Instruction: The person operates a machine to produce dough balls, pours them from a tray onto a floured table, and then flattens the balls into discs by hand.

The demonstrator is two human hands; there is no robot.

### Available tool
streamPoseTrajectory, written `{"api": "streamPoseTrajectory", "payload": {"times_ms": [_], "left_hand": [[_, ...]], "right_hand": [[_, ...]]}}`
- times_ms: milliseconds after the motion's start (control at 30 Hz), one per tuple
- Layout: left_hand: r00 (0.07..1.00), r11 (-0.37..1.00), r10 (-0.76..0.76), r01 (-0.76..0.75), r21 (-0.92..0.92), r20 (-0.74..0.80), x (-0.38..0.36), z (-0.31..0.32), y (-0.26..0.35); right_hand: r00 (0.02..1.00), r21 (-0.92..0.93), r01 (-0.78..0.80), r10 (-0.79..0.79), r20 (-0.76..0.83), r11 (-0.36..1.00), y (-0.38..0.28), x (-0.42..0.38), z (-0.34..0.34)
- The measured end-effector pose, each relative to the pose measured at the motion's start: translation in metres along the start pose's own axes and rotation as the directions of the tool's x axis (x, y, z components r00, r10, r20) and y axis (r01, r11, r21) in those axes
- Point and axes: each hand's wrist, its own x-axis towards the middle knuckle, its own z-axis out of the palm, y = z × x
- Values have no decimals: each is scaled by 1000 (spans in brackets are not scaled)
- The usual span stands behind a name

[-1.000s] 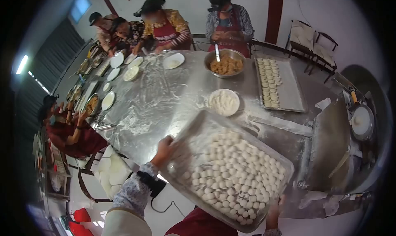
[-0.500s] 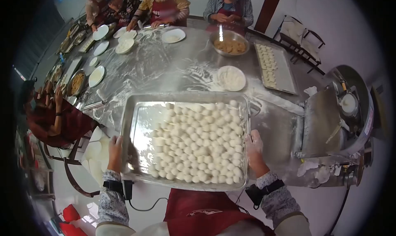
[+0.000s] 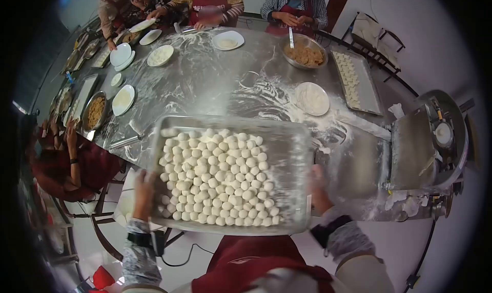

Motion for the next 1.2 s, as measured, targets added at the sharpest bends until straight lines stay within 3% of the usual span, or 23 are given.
{"api": "streamPoseTrajectory", "payload": {"times_ms": [33, 100, 133, 167, 233, 300, 367, 433, 467, 533, 567, 633, 667, 767, 833, 867, 900, 933, 1033, 1067, 1100, 1167, 1200], "left_hand": [[960, 954, 276, -279, 109, 45, -1, 23, -13], [945, 994, 19, 18, -110, 325, -5, 7, 56], [942, 994, 15, 21, -103, 334, 4, 4, 46], [948, 985, -61, 108, -137, 311, 20, -6, 24], [956, 972, -114, 163, -170, 269, 54, -16, -12], [953, 969, -160, 201, -141, 257, 77, -17, -42], [947, 981, -161, 183, -56, 277, 90, -22, -15], [854, 978, -189, 119, 172, 485, 114, -24, -4], [852, 976, -194, 120, 180, 487, 124, -25, -3], [753, 969, -245, 168, 182, 611, 139, -28, -3], [747, 967, -253, 175, 185, 615, 142, -31, 3], [674, 952, -276, 93, 291, 685, 157, -38, 21], [663, 951, -281, 98, 292, 694, 169, -36, 21], [537, 950, -311, 187, 249, 784, 204, -38, 25], [400, 970, 241, -134, -203, 884, 223, -49, 46], [385, 971, 237, -122, -205, 892, 231, -48, 58], [396, 843, -43, 508, -180, 917, 239, -44, 71], [232, 359, -281, 925, -122, 931, 247, -40, 76], [195, 272, -215, 953, -133, 957, 271, -13, 27], [263, 371, -230, 914, -166, 937, 273, -2, 18], [249, 370, -230, 916, -152, 941, 275, 10, 6], [376, 827, 108, 480, -293, 920, 279, 28, -13], [210, 250, -302, 959, -135, 930, 275, 39, 8]], "right_hand": [[1000, -2, -5, 5, -8, 1000, -27, -4, -6], [976, -72, -25, 40, 215, 997, -122, 0, -23], [979, -344, 134, -70, 192, 929, -107, 14, -8], [978, -339, 129, -64, 196, 932, -129, 7, 14], [964, -661, 149, 41, 263, 736, -199, -6, 74], [955, -631, 137, 67, 289, 763, -186, 12, 89], [943, -622, 124, 104, 317, 773, -145, 27, 85], [908, -196, 72, 17, 418, 978, -111, 45, 85], [908, -196, 63, 25, 419, 979, -113, 46, 86], [848, -192, -148, 224, 480, 970, -179, 44, 99], [846, -200, -154, 234, 480, 967, -171, 54, 97], [786, -546, 58, 299, 541, 836, -160, 80, 93], [785, -556, 50, 312, 535, 829, -165, 92, 92], [643, -548, -21, 431, 633, 836, -216, 107, 98], [578, -542, -34, 459, 675, 840, -220, 118, 93], [576, -554, -49, 476, 664, 831, -235, 121, 99], [532, -618, -39, 540, 652, 785, -259, 125, 108], [486, -676, -25, 600, 636, 737, -280, 130, 115], [406, -757, 34, 684, 607, 652, -310, 151, 130], [406, -764, 21, 692, 596, 645, -315, 154, 133], [415, -796, 16, 720, 556, 605, -319, 157, 138], [419, -829, 2, 752, 508, 559, -309, 160, 137], [396, -788, 16, 720, 570, 615, -291, 162, 128]]}}
